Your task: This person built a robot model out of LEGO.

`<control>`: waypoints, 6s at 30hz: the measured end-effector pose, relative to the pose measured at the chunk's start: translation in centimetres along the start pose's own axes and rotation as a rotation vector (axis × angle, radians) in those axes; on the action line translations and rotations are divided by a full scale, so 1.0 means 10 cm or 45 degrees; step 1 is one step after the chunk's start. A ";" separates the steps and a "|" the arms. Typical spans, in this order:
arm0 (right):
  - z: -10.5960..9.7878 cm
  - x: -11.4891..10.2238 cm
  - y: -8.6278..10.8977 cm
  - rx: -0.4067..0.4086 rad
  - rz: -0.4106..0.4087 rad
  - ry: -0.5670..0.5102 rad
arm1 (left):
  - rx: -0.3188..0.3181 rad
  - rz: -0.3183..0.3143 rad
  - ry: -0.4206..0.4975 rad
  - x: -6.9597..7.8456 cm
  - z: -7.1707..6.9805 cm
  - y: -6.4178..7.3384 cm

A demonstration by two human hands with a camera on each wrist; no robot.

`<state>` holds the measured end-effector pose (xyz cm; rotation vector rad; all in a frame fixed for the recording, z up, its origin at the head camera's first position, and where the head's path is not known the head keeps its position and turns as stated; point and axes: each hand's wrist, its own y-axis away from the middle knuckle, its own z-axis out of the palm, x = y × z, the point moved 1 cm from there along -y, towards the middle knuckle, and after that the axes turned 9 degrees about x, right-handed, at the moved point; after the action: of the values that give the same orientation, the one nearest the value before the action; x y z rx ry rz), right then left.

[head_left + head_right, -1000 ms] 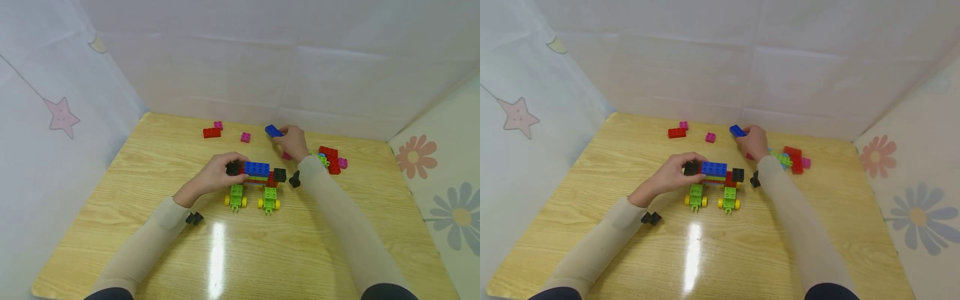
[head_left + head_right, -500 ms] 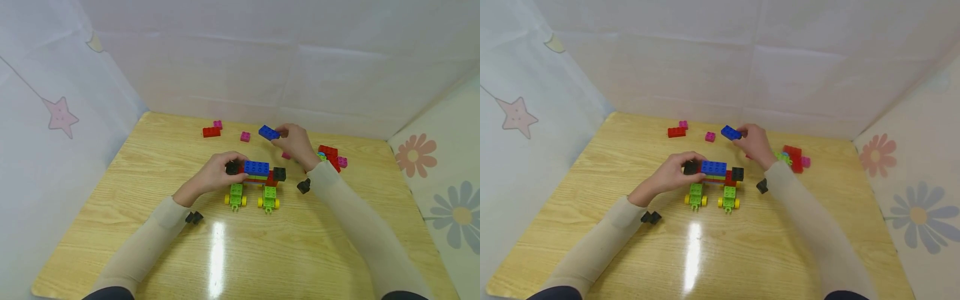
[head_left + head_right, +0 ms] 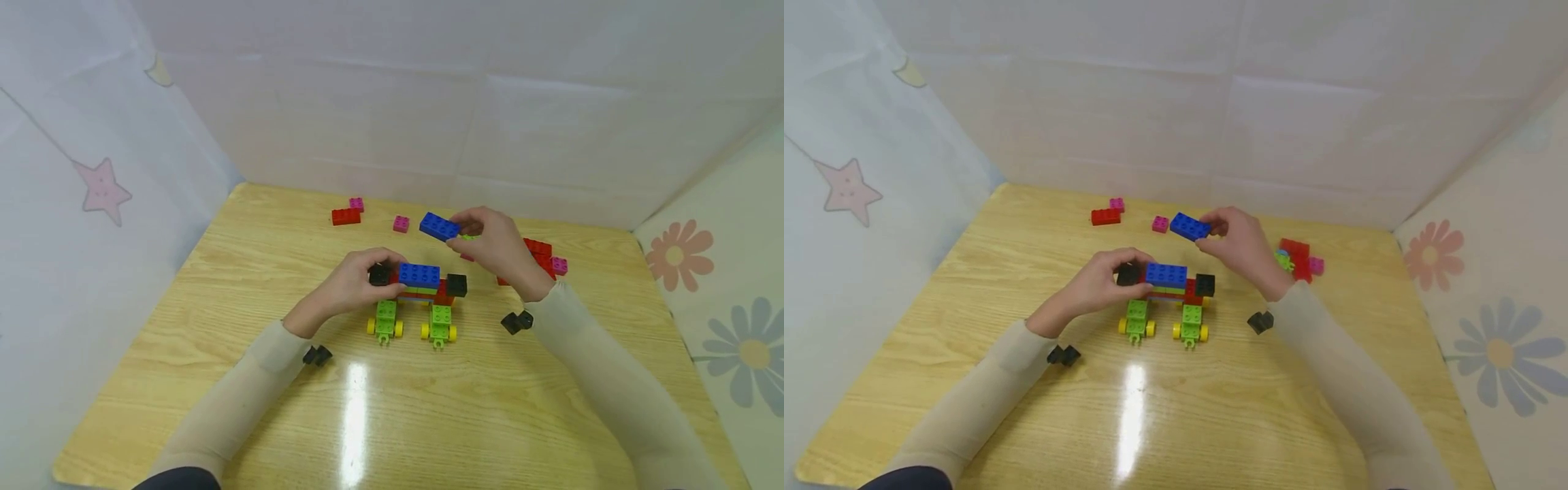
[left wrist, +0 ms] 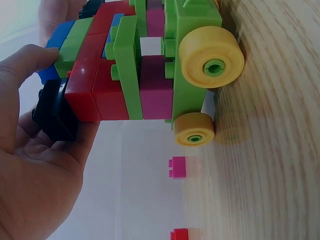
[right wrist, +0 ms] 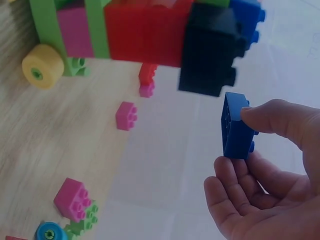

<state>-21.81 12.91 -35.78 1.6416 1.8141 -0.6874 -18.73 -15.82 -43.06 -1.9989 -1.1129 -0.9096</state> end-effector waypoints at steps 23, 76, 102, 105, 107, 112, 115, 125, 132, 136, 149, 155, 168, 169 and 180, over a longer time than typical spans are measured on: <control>-0.04 -0.17 0.48 -0.097 -0.077 -0.068 | 0.009 0.011 0.035 -0.01 -0.01 0.01; 0.14 0.03 0.49 -0.203 -0.126 -0.222 | 0.133 0.071 0.141 0.11 -0.08 0.03; 0.19 0.09 0.50 -0.176 -0.083 -0.259 | 0.144 0.094 0.157 0.12 -0.05 0.01; 0.21 0.10 0.51 -0.169 -0.083 -0.278 | 0.148 0.086 0.154 0.12 -0.05 0.01; 0.22 0.11 0.51 -0.164 -0.086 -0.287 | 0.149 0.079 0.159 0.12 -0.05 0.01; 0.23 0.14 0.51 -0.157 -0.100 -0.309 | 0.144 0.058 0.179 0.13 -0.05 0.01; 0.25 0.16 0.50 -0.150 -0.109 -0.320 | 0.138 0.052 0.184 0.13 -0.05 0.01; 0.32 0.23 0.52 -0.099 -0.125 -0.411 | 0.121 0.090 0.155 0.13 -0.04 0.00; 0.36 0.22 0.52 -0.084 -0.123 -0.420 | 0.127 0.081 0.142 0.11 -0.05 0.02; 0.36 0.22 0.53 -0.080 -0.109 -0.416 | 0.113 0.072 0.142 0.11 -0.06 0.00; 0.34 0.23 0.53 -0.072 -0.090 -0.407 | 0.075 0.063 0.117 0.22 -0.07 -0.08; 0.40 0.22 0.53 -0.079 -0.129 -0.434 | 0.071 0.137 0.107 0.27 -0.03 -0.11; 0.30 0.22 0.55 -0.007 -0.112 -0.502 | 0.075 0.056 0.116 0.22 -0.10 -0.01; 0.25 0.27 0.55 0.027 -0.103 -0.501 | 0.074 0.053 0.112 0.23 -0.09 -0.02; -0.29 0.99 0.51 0.410 0.159 -0.372 | 0.072 0.039 0.076 0.21 -0.04 -0.09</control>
<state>-17.57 22.35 -40.88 1.7306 1.4367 -1.1434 -18.76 -14.91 -40.95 -1.9255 -1.0609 -0.9059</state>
